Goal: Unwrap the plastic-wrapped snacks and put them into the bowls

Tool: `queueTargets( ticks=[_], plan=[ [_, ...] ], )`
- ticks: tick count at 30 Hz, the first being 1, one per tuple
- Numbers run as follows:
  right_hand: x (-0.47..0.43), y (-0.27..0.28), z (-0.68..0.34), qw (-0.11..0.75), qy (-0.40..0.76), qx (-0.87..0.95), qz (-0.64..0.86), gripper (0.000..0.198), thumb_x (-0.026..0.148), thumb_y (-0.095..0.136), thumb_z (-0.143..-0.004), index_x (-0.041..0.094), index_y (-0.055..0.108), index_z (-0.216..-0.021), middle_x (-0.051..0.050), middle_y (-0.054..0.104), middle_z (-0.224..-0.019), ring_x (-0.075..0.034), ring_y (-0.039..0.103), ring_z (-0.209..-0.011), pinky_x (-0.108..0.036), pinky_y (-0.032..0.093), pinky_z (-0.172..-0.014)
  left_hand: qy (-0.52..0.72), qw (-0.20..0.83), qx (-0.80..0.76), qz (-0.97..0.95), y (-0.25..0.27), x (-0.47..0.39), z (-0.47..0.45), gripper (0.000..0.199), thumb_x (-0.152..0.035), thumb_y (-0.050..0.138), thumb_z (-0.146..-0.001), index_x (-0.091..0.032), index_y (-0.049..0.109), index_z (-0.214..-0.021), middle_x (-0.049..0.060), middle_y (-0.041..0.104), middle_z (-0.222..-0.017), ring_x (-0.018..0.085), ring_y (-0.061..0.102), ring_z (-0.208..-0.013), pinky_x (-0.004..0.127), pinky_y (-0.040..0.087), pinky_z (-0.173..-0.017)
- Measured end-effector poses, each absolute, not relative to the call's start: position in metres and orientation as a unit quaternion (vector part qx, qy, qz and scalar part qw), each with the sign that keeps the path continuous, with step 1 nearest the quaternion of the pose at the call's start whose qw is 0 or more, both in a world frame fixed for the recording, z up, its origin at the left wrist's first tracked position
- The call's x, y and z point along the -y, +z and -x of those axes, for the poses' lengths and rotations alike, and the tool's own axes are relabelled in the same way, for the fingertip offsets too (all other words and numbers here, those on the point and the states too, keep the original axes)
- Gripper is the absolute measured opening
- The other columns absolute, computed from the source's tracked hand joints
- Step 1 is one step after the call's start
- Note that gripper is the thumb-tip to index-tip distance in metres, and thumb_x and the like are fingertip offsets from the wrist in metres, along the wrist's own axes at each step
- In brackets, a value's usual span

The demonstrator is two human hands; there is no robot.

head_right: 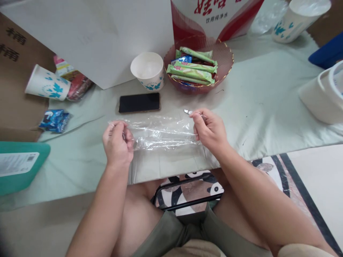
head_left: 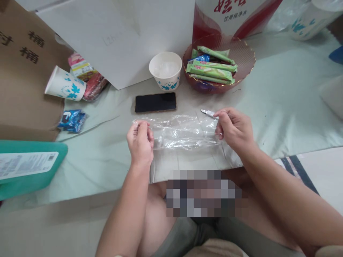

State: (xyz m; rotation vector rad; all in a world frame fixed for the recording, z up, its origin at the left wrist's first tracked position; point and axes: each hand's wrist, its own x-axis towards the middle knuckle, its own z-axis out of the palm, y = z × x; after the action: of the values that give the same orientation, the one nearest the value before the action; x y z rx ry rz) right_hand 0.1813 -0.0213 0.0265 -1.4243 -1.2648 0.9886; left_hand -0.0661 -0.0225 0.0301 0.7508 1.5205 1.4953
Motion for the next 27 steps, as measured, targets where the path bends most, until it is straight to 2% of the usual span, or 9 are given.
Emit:
queueTargets(
  ticks=[2,5,10,13,15,20,22,25,27],
  plan=[
    [0.019,0.027,-0.181,0.454,0.439,0.517,0.578,0.043,0.067,0.062,-0.090,0.024,0.061,-0.085,0.007,0.051,-0.049,-0.010,0.046,-0.038,-0.023,0.036,-0.038,0.585,0.433,-0.616,-0.301,0.030,0.022,0.067,0.027,-0.038,0.075,-0.075,-0.023,0.053,-0.070,-0.009,0.039,-0.043,0.006,0.028,-0.034,0.020,0.014,-0.031],
    [0.018,0.026,-0.181,0.416,0.460,0.515,0.592,0.039,0.063,0.065,-0.089,0.024,0.061,-0.091,0.006,0.055,-0.052,-0.011,0.052,-0.042,-0.024,0.038,-0.040,0.555,0.441,-0.642,-0.293,0.028,0.021,0.067,0.020,-0.030,0.073,-0.074,-0.021,0.056,-0.069,-0.008,0.039,-0.044,0.006,0.030,-0.036,0.019,0.014,-0.032],
    [0.018,0.021,-0.184,0.331,0.345,0.589,0.652,0.018,0.036,0.056,-0.093,0.023,0.065,-0.102,0.002,0.067,-0.062,-0.017,0.061,-0.050,-0.030,0.045,-0.055,0.559,0.425,-0.649,-0.293,0.026,0.018,0.067,0.017,-0.023,0.068,-0.069,-0.020,0.053,-0.063,-0.008,0.039,-0.046,0.005,0.032,-0.040,0.017,0.019,-0.035],
    [0.017,0.016,-0.186,0.297,0.306,0.638,0.642,0.027,0.024,0.051,-0.090,0.023,0.065,-0.113,-0.004,0.078,-0.089,-0.018,0.062,-0.054,-0.034,0.049,-0.065,0.549,0.430,-0.648,-0.307,0.023,0.018,0.068,0.017,-0.024,0.069,-0.070,-0.020,0.054,-0.064,-0.007,0.040,-0.049,0.006,0.033,-0.041,0.017,0.020,-0.036],
    [0.016,0.013,-0.187,0.276,0.308,0.657,0.630,0.035,0.020,0.049,-0.087,0.022,0.063,-0.119,-0.008,0.078,-0.106,-0.018,0.064,-0.056,-0.037,0.052,-0.070,0.536,0.440,-0.648,-0.316,0.020,0.019,0.068,0.017,-0.026,0.069,-0.072,-0.020,0.054,-0.065,-0.006,0.042,-0.051,0.006,0.035,-0.042,0.018,0.022,-0.037],
    [0.015,0.007,-0.187,0.240,0.276,0.700,0.613,0.042,0.022,0.055,-0.083,0.020,0.064,-0.124,-0.011,0.078,-0.111,-0.022,0.067,-0.064,-0.041,0.054,-0.075,0.455,0.466,-0.644,-0.400,0.015,0.023,0.067,0.019,-0.030,0.066,-0.079,-0.020,0.057,-0.066,-0.003,0.050,-0.057,0.009,0.041,-0.047,0.020,0.030,-0.041],
    [0.015,0.004,-0.187,0.240,0.258,0.714,0.605,0.040,0.022,0.055,-0.083,0.021,0.066,-0.122,-0.011,0.078,-0.113,-0.024,0.069,-0.071,-0.044,0.056,-0.078,0.423,0.419,-0.649,-0.474,0.012,0.025,0.066,0.019,-0.031,0.065,-0.082,-0.020,0.061,-0.067,0.000,0.055,-0.064,0.012,0.050,-0.057,0.022,0.040,-0.049],
    [0.014,0.000,-0.187,0.244,0.238,0.735,0.586,0.035,0.020,0.051,-0.086,0.021,0.071,-0.115,-0.012,0.077,-0.116,-0.029,0.073,-0.095,-0.046,0.056,-0.087,0.368,0.287,-0.665,-0.583,0.006,0.027,0.066,0.016,-0.029,0.063,-0.086,-0.020,0.069,-0.075,0.009,0.068,-0.096,0.023,0.064,-0.092,0.034,0.055,-0.076],
    [0.014,-0.001,-0.187,0.238,0.239,0.741,0.580,0.034,0.019,0.049,-0.087,0.021,0.073,-0.111,-0.012,0.077,-0.115,-0.030,0.073,-0.104,-0.046,0.056,-0.089,0.315,0.238,-0.658,-0.641,0.004,0.028,0.064,0.018,-0.028,0.061,-0.089,-0.020,0.071,-0.077,0.014,0.068,-0.121,0.031,0.061,-0.117,0.047,0.053,-0.097]
  ],
)
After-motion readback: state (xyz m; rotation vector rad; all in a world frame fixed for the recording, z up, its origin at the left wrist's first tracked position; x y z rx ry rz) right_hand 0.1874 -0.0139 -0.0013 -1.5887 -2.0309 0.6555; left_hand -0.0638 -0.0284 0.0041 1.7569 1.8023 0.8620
